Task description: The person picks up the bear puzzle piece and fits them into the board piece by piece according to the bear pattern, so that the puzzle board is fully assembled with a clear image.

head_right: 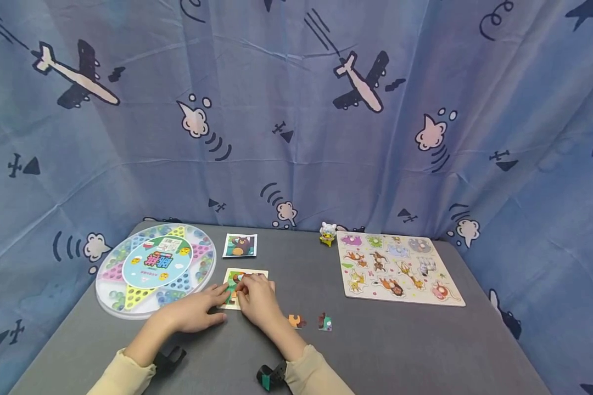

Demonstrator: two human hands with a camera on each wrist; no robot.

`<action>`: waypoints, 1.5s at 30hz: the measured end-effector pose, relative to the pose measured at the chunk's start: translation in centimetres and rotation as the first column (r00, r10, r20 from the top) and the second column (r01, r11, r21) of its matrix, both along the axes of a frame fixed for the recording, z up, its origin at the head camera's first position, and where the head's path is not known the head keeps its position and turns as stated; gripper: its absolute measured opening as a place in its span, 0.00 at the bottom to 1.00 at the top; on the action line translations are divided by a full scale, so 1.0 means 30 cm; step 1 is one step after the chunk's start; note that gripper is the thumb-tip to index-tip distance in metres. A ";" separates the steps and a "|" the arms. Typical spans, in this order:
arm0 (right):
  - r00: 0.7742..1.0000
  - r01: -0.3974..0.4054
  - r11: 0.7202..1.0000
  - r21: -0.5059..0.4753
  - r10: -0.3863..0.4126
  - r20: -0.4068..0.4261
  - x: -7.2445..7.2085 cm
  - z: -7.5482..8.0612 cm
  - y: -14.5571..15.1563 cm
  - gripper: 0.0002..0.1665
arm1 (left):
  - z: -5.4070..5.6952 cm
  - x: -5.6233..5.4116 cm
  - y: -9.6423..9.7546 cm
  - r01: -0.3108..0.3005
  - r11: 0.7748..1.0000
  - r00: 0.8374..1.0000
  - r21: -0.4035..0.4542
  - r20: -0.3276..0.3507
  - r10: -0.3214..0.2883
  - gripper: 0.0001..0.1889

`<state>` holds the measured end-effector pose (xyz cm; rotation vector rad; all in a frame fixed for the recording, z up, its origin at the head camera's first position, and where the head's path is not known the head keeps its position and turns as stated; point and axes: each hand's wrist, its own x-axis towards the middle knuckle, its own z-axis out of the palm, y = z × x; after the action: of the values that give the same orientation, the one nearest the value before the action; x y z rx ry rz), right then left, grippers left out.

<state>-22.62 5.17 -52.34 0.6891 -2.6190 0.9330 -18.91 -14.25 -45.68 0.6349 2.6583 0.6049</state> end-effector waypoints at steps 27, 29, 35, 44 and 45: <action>0.997 -0.034 0.999 -0.030 0.036 0.067 0.011 0.016 0.011 0.05 | -0.096 -0.051 -0.019 0.016 0.989 1.000 0.144 -0.015 -0.014 0.37; 0.997 -0.035 0.999 -0.041 0.038 0.070 0.011 0.016 0.011 0.05 | -0.108 -0.057 -0.023 0.026 0.987 0.999 0.157 -0.025 -0.023 0.37; 0.996 -0.047 0.998 -0.044 0.050 0.072 0.011 0.018 0.016 0.03 | -0.129 -0.063 -0.028 0.035 0.985 0.999 0.172 -0.047 -0.028 0.37; 0.980 -0.135 0.988 -0.072 0.144 0.139 -0.001 0.066 0.045 0.04 | -0.143 -0.071 -0.034 0.036 0.980 0.997 0.194 -0.077 -0.022 0.37; 0.976 -0.141 0.987 -0.081 0.152 0.154 -0.002 0.075 0.049 0.04 | -0.145 -0.072 -0.034 0.038 0.980 0.997 0.193 -0.079 -0.023 0.37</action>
<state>-22.67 6.64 -50.10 0.8316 -2.6867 1.1621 -21.07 -15.28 -50.02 0.7657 2.6750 0.8560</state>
